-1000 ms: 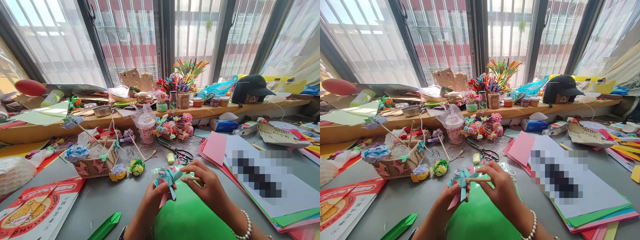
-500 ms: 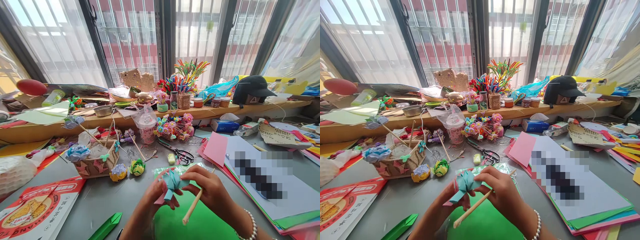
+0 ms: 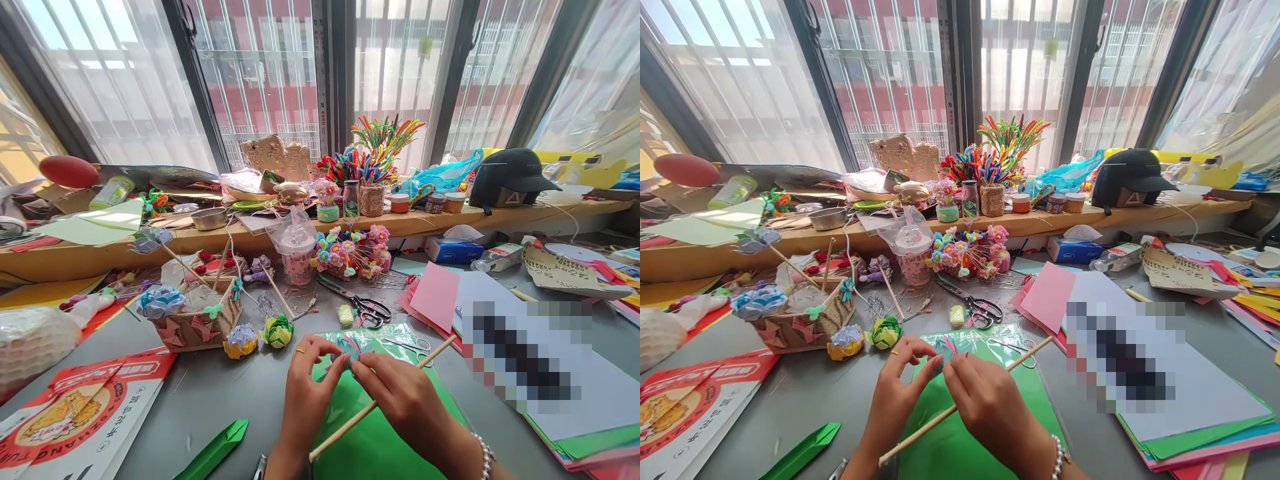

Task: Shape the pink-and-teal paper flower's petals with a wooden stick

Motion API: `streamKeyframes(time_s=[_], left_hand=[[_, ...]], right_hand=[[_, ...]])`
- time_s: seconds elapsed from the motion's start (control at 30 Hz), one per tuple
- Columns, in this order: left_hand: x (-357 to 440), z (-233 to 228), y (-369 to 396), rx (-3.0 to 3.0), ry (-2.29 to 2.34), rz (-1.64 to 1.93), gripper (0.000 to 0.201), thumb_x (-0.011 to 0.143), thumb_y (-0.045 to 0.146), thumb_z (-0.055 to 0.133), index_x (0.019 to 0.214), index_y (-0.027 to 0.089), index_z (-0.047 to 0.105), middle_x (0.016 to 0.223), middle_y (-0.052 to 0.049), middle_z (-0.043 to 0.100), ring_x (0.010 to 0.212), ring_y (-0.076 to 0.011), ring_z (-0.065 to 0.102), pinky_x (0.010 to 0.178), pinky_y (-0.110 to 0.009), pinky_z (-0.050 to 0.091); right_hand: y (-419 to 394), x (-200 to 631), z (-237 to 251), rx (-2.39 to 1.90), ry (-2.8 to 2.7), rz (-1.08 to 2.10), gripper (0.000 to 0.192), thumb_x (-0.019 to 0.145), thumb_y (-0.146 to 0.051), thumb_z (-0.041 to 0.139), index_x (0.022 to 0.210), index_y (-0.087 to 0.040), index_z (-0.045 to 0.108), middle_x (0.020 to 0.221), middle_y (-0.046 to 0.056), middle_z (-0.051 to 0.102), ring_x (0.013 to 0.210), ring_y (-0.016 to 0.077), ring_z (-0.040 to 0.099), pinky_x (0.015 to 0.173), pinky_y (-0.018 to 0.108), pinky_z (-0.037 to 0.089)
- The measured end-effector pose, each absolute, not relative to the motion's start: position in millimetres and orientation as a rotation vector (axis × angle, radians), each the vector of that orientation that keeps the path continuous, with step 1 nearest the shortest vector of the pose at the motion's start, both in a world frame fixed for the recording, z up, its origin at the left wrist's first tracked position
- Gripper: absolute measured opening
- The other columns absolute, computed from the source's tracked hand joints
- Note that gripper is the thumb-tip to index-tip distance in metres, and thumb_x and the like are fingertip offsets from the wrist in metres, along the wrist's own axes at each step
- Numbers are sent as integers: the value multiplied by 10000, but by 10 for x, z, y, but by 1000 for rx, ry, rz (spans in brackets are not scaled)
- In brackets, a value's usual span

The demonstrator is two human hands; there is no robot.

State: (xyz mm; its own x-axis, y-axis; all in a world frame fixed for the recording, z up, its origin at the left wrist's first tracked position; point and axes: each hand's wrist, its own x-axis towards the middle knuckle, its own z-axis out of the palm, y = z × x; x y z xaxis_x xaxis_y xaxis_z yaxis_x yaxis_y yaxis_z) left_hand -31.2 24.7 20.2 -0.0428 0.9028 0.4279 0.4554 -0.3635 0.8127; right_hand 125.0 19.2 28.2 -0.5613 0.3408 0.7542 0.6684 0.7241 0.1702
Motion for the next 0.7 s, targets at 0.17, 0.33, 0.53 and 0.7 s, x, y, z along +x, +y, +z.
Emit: streamKeyframes(time_s=[0.17,0.33,0.53,0.7], left_hand=[[-293,198,259,1755,1428,1380,103,731,292,621,680,209,586,752,-8,565,734,-188,530,662,-292,434],[-290,171,261,1700,1378,1386,124,738,289,606,654,203,576,801,-18,526,794,-198,539,732,-317,446],[-255,111,264,1604,1401,1481,155,776,260,568,636,193,558,1033,-75,512,1025,-251,498,864,-387,408],[-206,88,228,1597,1386,1521,149,793,245,563,651,201,564,1109,-78,528,1087,-255,483,908,-412,375]], right_hand=[[162,1223,270,-736,-2225,-517,336,916,-65,293,878,-80,626,723,104,672,633,167,630,548,262,506],[153,1202,233,-759,-2226,-522,323,919,-75,289,885,-95,610,710,89,667,633,159,626,557,256,495],[140,1165,215,-904,-2089,-422,255,919,-259,387,850,-116,587,743,92,648,645,180,618,534,263,473],[138,1138,185,-1026,-2047,-415,332,928,-254,351,712,-152,581,602,46,584,513,162,561,466,254,391]])
